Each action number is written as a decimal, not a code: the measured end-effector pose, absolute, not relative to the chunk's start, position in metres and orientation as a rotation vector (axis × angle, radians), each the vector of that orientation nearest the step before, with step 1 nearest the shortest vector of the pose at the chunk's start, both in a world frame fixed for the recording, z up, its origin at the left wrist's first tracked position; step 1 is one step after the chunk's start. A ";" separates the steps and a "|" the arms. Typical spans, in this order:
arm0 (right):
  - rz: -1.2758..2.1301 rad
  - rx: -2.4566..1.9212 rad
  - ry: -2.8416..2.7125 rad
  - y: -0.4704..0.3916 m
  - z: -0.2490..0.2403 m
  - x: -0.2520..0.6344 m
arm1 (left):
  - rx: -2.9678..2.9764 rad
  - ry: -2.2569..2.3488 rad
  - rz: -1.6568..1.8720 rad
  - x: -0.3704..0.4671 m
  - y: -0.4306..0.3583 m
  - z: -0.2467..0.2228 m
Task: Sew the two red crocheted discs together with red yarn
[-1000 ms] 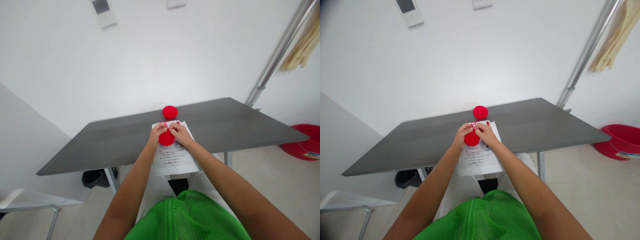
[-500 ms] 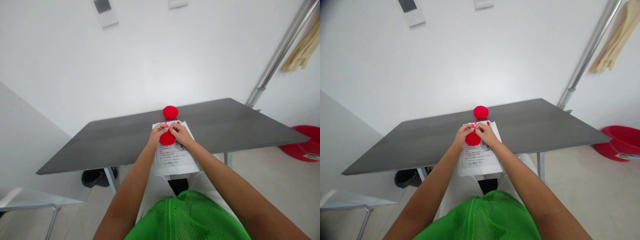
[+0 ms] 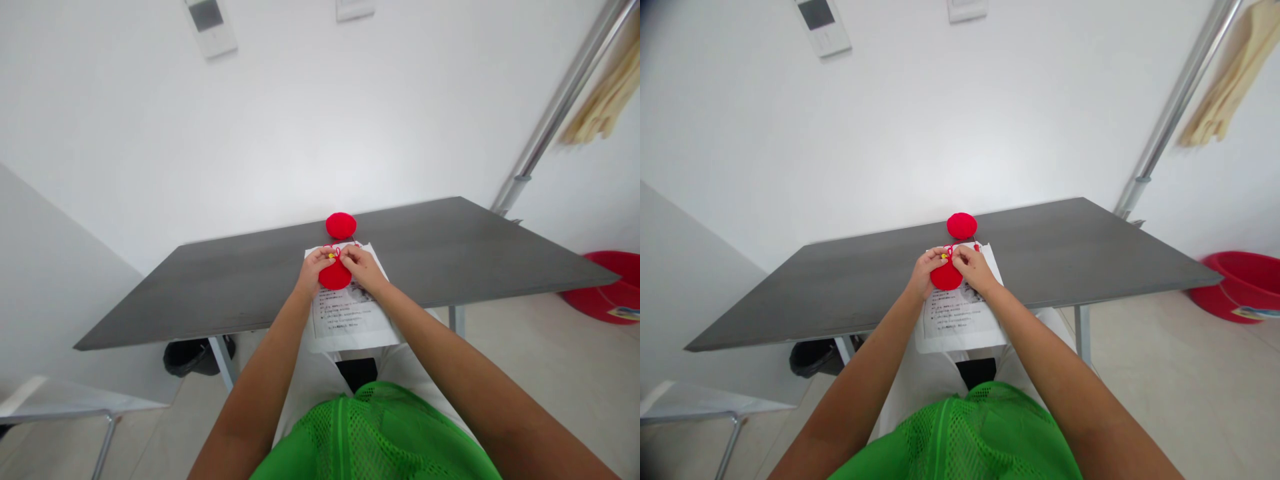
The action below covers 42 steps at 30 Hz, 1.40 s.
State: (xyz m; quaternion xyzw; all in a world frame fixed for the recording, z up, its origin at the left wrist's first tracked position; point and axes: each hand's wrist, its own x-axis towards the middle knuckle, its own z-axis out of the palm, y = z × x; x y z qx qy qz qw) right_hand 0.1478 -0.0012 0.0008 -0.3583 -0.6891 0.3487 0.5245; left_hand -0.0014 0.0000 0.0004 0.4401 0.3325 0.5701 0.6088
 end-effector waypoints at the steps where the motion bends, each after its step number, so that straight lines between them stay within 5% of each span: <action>1: 0.844 -0.858 -1.649 -0.001 0.001 0.147 | 1.018 0.772 1.326 -0.001 0.001 0.000; 42: 1.089 -1.108 -1.477 0.024 -0.027 0.151 | 0.796 0.891 1.513 -0.001 0.024 -0.022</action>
